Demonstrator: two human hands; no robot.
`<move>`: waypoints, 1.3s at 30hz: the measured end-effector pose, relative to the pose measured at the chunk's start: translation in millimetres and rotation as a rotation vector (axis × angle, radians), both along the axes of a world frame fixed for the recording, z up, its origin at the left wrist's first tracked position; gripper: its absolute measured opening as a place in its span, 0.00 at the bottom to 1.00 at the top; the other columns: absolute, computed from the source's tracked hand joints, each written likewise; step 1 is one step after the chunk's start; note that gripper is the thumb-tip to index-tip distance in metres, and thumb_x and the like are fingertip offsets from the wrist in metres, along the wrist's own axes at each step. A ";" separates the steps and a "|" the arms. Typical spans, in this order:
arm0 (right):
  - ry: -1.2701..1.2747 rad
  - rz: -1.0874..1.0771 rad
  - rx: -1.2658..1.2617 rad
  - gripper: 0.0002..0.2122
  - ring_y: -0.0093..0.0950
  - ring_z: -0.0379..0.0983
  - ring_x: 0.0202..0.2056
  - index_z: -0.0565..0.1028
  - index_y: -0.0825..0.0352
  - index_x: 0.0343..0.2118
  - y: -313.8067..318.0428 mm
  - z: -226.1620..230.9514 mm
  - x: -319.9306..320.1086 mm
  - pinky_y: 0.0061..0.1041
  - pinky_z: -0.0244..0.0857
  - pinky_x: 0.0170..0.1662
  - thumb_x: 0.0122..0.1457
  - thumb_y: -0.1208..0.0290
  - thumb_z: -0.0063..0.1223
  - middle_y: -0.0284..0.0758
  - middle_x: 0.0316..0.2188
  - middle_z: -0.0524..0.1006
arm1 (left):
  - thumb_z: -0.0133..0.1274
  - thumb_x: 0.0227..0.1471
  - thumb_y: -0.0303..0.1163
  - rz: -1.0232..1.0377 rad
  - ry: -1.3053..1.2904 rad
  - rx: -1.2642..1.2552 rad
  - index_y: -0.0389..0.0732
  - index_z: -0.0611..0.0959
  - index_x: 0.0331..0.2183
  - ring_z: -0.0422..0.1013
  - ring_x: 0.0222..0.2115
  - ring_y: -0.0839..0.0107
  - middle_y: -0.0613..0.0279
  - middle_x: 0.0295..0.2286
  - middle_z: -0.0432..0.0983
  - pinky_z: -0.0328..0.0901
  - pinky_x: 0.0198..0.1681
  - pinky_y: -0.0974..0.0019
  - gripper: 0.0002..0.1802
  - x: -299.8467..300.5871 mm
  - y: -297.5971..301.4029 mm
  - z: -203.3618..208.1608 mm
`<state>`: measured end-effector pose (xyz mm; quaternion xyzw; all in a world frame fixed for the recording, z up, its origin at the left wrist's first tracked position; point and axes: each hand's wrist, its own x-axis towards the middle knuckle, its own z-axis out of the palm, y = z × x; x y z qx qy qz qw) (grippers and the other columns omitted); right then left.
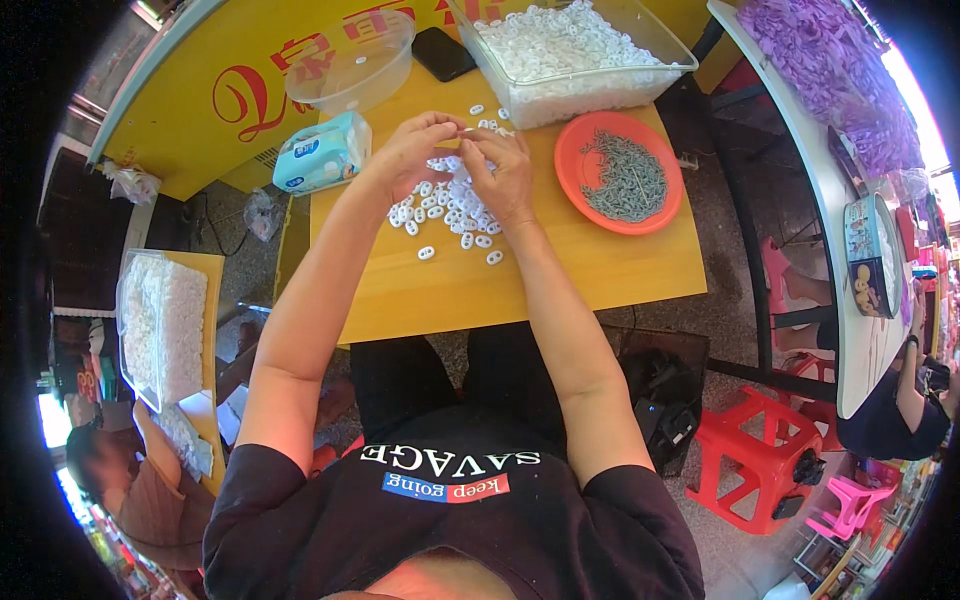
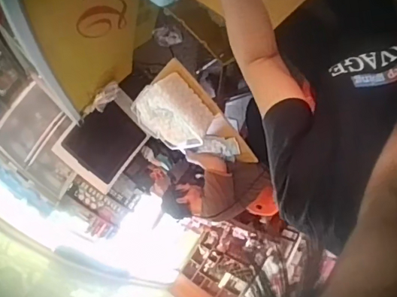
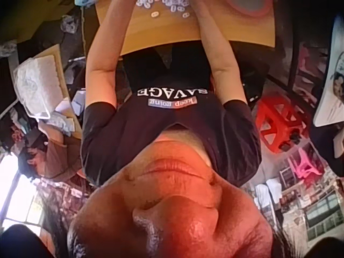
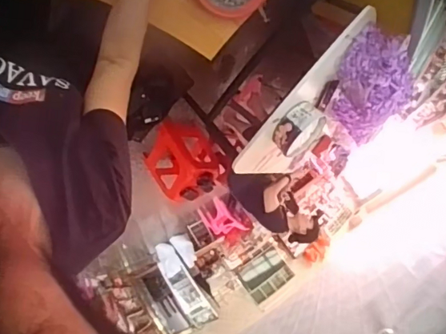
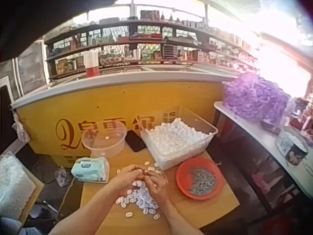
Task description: The recorder manually assembles small white plastic components by inserting tiny metal rings into them.
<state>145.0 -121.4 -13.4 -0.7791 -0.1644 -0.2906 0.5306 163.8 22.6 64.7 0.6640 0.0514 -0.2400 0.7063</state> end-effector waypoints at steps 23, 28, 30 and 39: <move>0.013 -0.363 0.062 0.11 0.39 0.74 0.36 0.77 0.74 0.31 -15.8 -0.9 -1.2 0.35 0.66 0.42 0.61 0.72 0.46 0.44 0.31 0.79 | 0.54 0.46 0.43 -0.069 -0.724 0.823 0.48 0.86 0.36 0.71 0.42 0.55 0.57 0.37 0.79 0.64 0.45 0.52 0.16 90.3 -47.2 -69.2; -0.068 -0.420 -0.154 0.10 0.45 0.72 0.38 0.76 0.73 0.31 -9.5 -6.0 -1.2 0.40 0.65 0.44 0.60 0.70 0.48 0.47 0.34 0.77 | 0.55 0.45 0.49 0.061 -0.844 1.018 0.53 0.86 0.35 0.62 0.49 0.52 0.61 0.43 0.74 0.56 0.51 0.46 0.17 71.2 -52.7 -73.5; -0.021 -0.443 -0.220 0.11 0.45 0.71 0.39 0.75 0.72 0.30 -11.1 -6.9 -2.0 0.40 0.64 0.44 0.60 0.68 0.49 0.47 0.35 0.76 | 0.56 0.44 0.49 0.097 -0.840 1.016 0.54 0.86 0.35 0.60 0.51 0.52 0.61 0.45 0.73 0.55 0.52 0.44 0.16 69.3 -52.1 -72.9; -0.042 -0.311 -0.272 0.12 0.42 0.73 0.36 0.76 0.70 0.29 -18.2 -9.5 2.4 0.39 0.65 0.41 0.60 0.65 0.50 0.43 0.31 0.77 | 0.54 0.43 0.37 0.033 -0.877 0.956 0.52 0.85 0.29 0.62 0.48 0.52 0.59 0.41 0.74 0.55 0.51 0.47 0.08 67.6 -36.9 -73.0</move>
